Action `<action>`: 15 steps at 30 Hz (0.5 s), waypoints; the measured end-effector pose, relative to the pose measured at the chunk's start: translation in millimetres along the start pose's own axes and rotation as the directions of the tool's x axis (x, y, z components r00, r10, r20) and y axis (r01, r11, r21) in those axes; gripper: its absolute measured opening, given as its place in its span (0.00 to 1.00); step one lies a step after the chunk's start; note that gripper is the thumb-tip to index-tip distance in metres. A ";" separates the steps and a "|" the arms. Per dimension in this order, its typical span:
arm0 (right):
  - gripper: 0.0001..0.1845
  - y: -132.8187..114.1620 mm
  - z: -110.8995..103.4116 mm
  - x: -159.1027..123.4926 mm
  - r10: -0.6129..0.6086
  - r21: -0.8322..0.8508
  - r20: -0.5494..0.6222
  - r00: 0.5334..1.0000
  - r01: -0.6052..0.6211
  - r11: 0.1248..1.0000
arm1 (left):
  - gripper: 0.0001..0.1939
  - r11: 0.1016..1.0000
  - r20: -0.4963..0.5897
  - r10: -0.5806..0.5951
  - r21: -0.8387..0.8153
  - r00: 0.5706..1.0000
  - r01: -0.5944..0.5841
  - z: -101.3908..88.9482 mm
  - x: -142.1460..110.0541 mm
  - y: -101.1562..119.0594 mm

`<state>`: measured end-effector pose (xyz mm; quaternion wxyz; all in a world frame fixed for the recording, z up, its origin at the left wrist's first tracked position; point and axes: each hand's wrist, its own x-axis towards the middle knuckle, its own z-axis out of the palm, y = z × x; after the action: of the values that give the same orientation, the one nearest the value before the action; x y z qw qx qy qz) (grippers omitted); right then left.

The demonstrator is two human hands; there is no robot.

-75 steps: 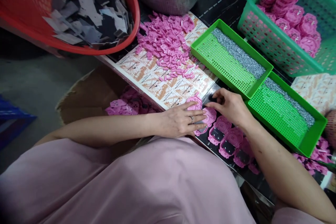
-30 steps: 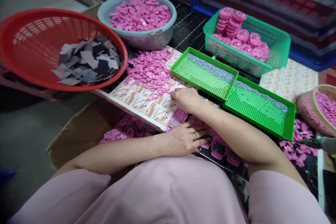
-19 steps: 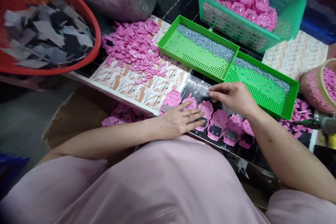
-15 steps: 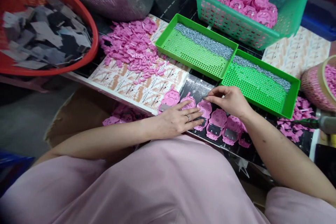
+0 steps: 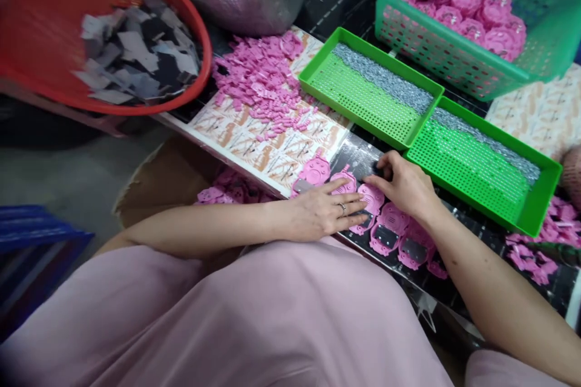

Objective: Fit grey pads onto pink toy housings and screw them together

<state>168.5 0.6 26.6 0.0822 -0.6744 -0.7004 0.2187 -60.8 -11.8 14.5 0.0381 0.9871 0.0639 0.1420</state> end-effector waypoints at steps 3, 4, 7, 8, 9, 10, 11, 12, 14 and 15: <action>0.27 1.9 -6.9 -0.1 0.010 -0.053 0.006 1.000 -0.009 0.999 | 0.19 1.000 0.004 -0.017 -0.002 1.000 0.017 -0.8 0.9 1.2; 0.26 -0.2 -10.7 1.6 -0.020 -0.050 -0.003 1.000 0.019 0.999 | 0.19 1.000 0.002 -0.025 0.001 1.000 0.025 -0.4 1.1 1.4; 0.23 -19.2 -18.7 14.3 -0.237 -0.017 -0.092 0.967 0.236 0.972 | 0.18 1.000 -0.023 -0.026 0.006 0.999 0.026 1.7 2.2 1.5; 0.20 -29.1 -17.9 21.2 -0.332 -0.031 -0.125 0.935 0.331 0.943 | 0.17 1.000 -0.030 -0.026 0.005 0.999 0.026 2.5 2.6 1.7; 0.18 -40.1 -14.7 29.3 -0.416 -0.067 -0.131 0.900 0.411 0.909 | 0.16 1.000 -0.035 -0.027 0.002 0.999 0.027 3.1 2.9 2.0; 0.17 -51.6 -9.4 38.3 -0.481 -0.114 -0.109 0.870 0.470 0.875 | 0.15 0.999 -0.034 -0.040 -0.001 0.999 0.040 3.4 3.2 2.6; 0.17 -62.9 -2.5 48.0 -0.523 -0.161 -0.071 0.849 0.508 0.846 | 0.14 0.999 -0.029 -0.053 -0.001 0.998 0.053 3.6 3.3 3.2; 0.17 -73.5 5.4 58.0 -0.546 -0.201 -0.030 0.837 0.530 0.824 | 0.13 0.999 -0.020 -0.054 0.002 0.998 0.054 3.7 3.3 4.0; 0.17 -90.5 20.8 77.2 -0.567 -0.254 0.024 0.823 0.554 0.793 | 0.13 0.998 -0.013 -0.054 0.016 0.998 0.054 4.2 3.2 6.0; 0.16 -96.2 27.3 85.6 -0.578 -0.272 0.027 0.816 0.562 0.781 | 0.12 0.998 -0.007 -0.049 0.026 0.999 0.050 4.8 3.2 7.0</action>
<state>63.2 79.7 27.0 0.0729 -0.4420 -0.8915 0.0676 -55.6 -18.6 11.4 0.0285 0.9851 0.0904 0.1433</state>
